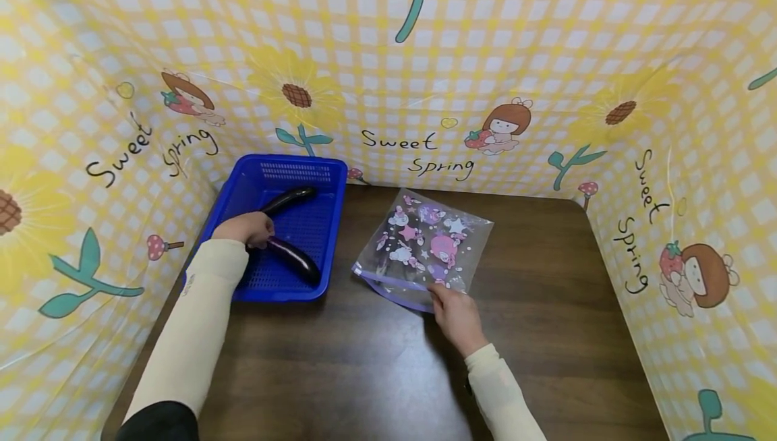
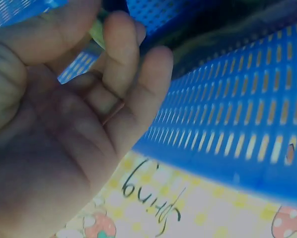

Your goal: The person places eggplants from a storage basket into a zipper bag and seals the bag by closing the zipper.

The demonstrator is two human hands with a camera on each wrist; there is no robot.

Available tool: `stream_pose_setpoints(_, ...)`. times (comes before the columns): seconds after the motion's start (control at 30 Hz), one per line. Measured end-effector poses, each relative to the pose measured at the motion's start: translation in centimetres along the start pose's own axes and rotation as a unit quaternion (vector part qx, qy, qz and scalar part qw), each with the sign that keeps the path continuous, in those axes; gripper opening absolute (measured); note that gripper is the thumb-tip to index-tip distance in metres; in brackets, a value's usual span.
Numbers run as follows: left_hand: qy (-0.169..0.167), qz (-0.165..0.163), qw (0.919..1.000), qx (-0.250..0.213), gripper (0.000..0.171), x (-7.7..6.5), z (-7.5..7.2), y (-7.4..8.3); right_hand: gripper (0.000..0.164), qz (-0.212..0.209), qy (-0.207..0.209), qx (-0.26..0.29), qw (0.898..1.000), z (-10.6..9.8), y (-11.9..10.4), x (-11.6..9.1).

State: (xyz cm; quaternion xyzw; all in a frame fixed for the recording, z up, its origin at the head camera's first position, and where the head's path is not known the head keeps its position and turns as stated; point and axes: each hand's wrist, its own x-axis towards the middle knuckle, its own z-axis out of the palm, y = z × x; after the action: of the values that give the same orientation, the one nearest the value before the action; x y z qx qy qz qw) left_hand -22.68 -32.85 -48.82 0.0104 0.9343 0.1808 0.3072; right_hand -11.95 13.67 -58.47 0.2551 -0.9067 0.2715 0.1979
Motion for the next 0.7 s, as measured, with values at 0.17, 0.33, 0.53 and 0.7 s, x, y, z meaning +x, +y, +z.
stream_pose_setpoints(0.17,-0.014,0.001,0.9989,-0.045,0.018,-1.8,-0.5,0.7,0.018,-0.001,0.001,0.0,1.0,-0.1,0.0,0.1)
stream_pose_setpoints(0.33,-0.013,0.002,0.9977,-0.067,0.021,-3.6,-0.4,1.9,0.018,-0.004,0.004,0.0,1.0,0.0,-0.2,0.1)
stream_pose_setpoints(0.53,0.035,0.02,0.9986,-0.033,0.037,-5.6,0.6,2.9,0.017,-0.003,0.005,0.003,1.0,0.1,-0.5,0.1)
stream_pose_setpoints(0.7,0.08,0.023,0.9966,0.003,0.03,-7.3,1.6,3.7,0.018,-0.007,0.004,0.003,1.0,0.1,-0.5,0.3)
